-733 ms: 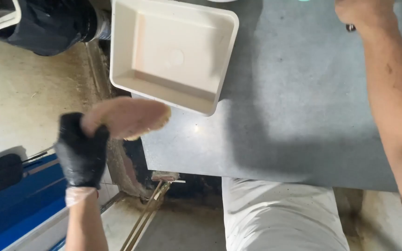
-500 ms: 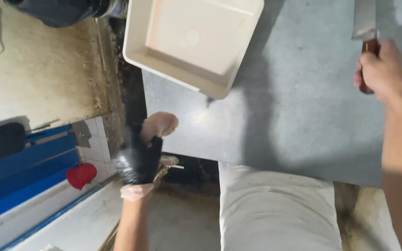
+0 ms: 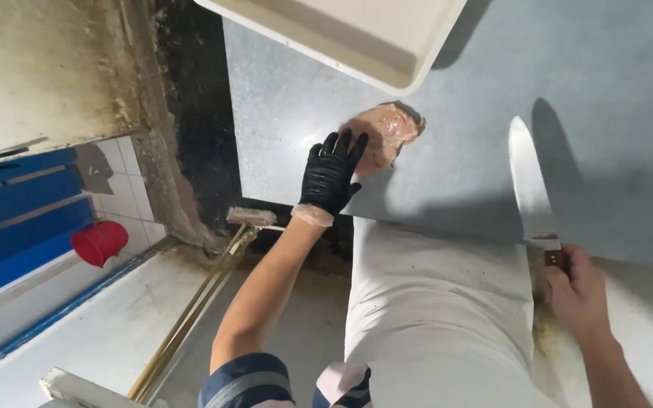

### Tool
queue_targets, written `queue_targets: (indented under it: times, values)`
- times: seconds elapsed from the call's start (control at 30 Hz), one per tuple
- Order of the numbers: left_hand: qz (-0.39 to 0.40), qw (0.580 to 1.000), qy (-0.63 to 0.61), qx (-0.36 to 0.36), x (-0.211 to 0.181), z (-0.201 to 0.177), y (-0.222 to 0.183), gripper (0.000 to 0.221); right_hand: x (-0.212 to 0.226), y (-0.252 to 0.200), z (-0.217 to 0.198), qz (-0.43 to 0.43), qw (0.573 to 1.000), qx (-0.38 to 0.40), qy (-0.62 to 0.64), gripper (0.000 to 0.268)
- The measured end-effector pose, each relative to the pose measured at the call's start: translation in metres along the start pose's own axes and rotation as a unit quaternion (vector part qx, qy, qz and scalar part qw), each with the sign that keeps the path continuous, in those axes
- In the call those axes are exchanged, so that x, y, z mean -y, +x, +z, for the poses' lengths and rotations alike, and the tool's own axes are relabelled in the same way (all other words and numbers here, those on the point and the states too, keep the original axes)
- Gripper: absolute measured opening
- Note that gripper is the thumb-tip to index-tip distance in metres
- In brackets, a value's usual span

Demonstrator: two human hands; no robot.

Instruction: Trimming fat and connective tissue from raw chicken breasts using a knife on a cutting board and sorting them into trays.

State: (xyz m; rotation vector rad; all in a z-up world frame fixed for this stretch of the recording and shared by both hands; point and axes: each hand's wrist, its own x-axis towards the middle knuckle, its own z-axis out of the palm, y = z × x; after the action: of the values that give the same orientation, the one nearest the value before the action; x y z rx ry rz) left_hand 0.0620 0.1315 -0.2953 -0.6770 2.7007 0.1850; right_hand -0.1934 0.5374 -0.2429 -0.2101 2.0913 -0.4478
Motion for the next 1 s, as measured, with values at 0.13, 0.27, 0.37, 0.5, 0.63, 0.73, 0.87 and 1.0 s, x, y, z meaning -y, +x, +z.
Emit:
queue_targets:
  times: [0.13,0.27,0.37,0.5,0.63,0.73,0.87,1.0]
  values:
    - [0.112,0.984,0.07,-0.123,0.019,0.04,-0.001,0.067,-0.014,-0.007,0.04,-0.014,0.999,0.048,-0.002,0.036]
    - [0.164,0.968,0.074,-0.174,0.025,0.042,0.008,0.054,0.02,-0.009,0.062,0.027,0.989,0.112,-0.09,0.042]
    - [0.198,0.964,0.056,-0.17,0.022,0.037,0.018,0.053,0.022,-0.004,0.082,-0.003,0.977,0.129,-0.171,0.045]
    - [0.215,0.956,-0.021,-0.198,0.021,0.047,0.028,0.026,0.042,-0.01,0.099,-0.003,0.986,0.139,-0.087,0.037]
    - [0.087,0.962,-0.194,-0.17,0.023,0.065,0.026,0.042,0.034,-0.015,0.118,-0.023,0.991,0.122,-0.043,0.036]
    - [-0.05,0.883,-0.452,-0.114,0.029,0.039,0.015,0.025,0.048,-0.009,0.127,-0.02,0.987,0.135,-0.085,0.038]
    - [-0.154,0.848,-0.49,-0.133,0.022,0.042,0.013,0.02,0.067,0.001,0.148,-0.149,0.987,0.059,-0.02,0.034]
    - [-0.095,0.896,-0.418,-0.112,0.016,0.03,0.007,0.025,0.091,0.021,0.162,-0.199,0.976,0.089,-0.01,0.032]
